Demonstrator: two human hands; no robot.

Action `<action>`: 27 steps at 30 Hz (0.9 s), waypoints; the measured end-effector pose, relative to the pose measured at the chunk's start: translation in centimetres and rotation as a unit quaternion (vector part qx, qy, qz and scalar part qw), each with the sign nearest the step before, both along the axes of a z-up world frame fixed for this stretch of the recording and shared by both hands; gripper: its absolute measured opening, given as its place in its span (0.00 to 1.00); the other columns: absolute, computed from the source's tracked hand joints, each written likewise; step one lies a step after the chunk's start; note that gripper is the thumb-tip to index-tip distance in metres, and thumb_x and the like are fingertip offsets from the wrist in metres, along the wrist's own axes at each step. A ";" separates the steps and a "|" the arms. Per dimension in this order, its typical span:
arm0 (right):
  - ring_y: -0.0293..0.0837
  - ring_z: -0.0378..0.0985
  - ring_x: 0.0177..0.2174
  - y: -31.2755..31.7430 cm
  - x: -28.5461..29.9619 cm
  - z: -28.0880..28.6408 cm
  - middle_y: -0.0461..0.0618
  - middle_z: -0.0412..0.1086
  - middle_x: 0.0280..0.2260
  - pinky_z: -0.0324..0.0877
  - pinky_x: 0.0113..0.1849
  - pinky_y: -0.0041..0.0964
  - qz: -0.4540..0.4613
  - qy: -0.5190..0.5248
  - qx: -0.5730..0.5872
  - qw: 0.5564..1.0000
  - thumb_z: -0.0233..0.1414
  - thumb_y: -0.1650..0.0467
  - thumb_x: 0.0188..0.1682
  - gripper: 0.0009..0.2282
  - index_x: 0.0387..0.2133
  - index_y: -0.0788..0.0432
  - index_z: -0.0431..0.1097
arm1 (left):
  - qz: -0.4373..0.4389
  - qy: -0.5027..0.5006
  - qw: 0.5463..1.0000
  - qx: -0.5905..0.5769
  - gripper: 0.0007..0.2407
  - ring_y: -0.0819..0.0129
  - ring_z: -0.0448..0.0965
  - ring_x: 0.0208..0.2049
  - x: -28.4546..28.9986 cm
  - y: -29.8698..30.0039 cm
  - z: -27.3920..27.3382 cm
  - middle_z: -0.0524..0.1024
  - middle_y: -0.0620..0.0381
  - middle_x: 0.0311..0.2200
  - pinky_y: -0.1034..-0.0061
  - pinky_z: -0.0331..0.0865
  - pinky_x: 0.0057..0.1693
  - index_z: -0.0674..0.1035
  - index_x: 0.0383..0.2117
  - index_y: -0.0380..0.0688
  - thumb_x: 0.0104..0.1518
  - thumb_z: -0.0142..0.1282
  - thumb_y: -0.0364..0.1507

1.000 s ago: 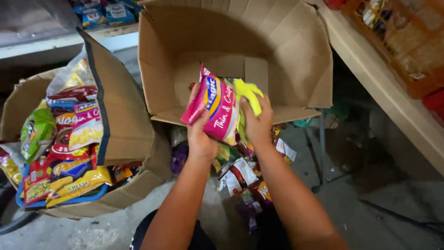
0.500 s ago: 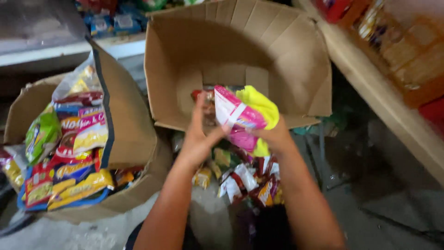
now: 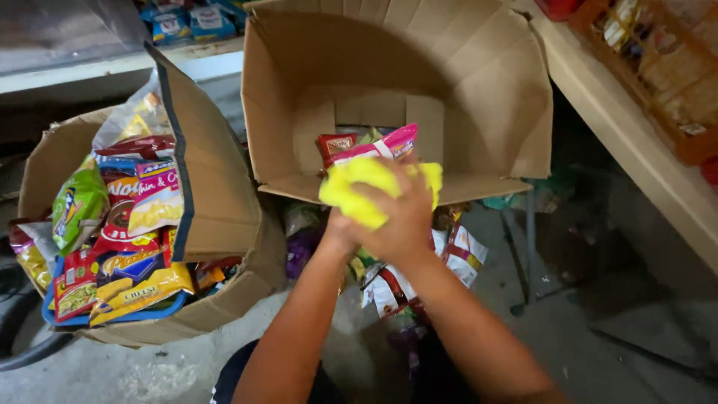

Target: Wiping down individual bags of snacks with a yellow cloth and organizing them into cardboard boxes.

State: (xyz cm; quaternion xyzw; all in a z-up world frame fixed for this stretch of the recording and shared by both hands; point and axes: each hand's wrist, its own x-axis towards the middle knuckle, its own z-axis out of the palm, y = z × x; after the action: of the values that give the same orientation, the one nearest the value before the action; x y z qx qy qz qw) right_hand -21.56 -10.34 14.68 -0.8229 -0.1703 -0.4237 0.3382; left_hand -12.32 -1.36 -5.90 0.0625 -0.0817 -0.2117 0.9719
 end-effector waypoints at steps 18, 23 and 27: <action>0.59 0.72 0.50 -0.4 -2.0 1.7 0.57 0.70 0.46 0.68 0.52 0.52 0.024 0.051 -0.055 0.997 0.65 0.66 0.42 0.12 0.36 0.56 0.77 | 0.129 0.026 0.971 0.201 0.26 0.52 0.74 0.50 -4.2 -0.1 5.8 0.74 0.46 0.52 0.56 0.67 0.57 0.68 0.62 0.31 0.72 0.52 0.45; 0.63 0.69 0.52 0.7 -2.5 -4.5 0.59 0.66 0.50 0.64 0.55 0.57 0.032 -0.017 -0.037 0.999 0.64 0.65 0.41 0.17 0.42 0.57 0.73 | 0.052 0.041 0.996 0.059 0.28 0.53 0.79 0.48 -3.8 1.3 9.3 0.78 0.47 0.48 0.59 0.72 0.58 0.73 0.53 0.39 0.62 0.47 0.53; 0.63 0.66 0.54 -0.3 -1.2 -8.9 0.64 0.62 0.52 0.64 0.57 0.56 -0.020 -0.034 0.051 0.998 0.62 0.67 0.45 0.16 0.45 0.57 0.70 | 0.234 0.100 0.948 0.191 0.27 0.58 0.77 0.52 -4.1 -0.3 8.9 0.77 0.52 0.53 0.61 0.69 0.60 0.71 0.60 0.39 0.66 0.45 0.49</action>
State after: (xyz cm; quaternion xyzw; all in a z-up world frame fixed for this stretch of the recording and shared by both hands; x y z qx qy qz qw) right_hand -22.79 -10.61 5.80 -0.7931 -0.1430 -0.4660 0.3653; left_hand -16.46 -1.62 3.05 0.2428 0.0747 0.0053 0.9672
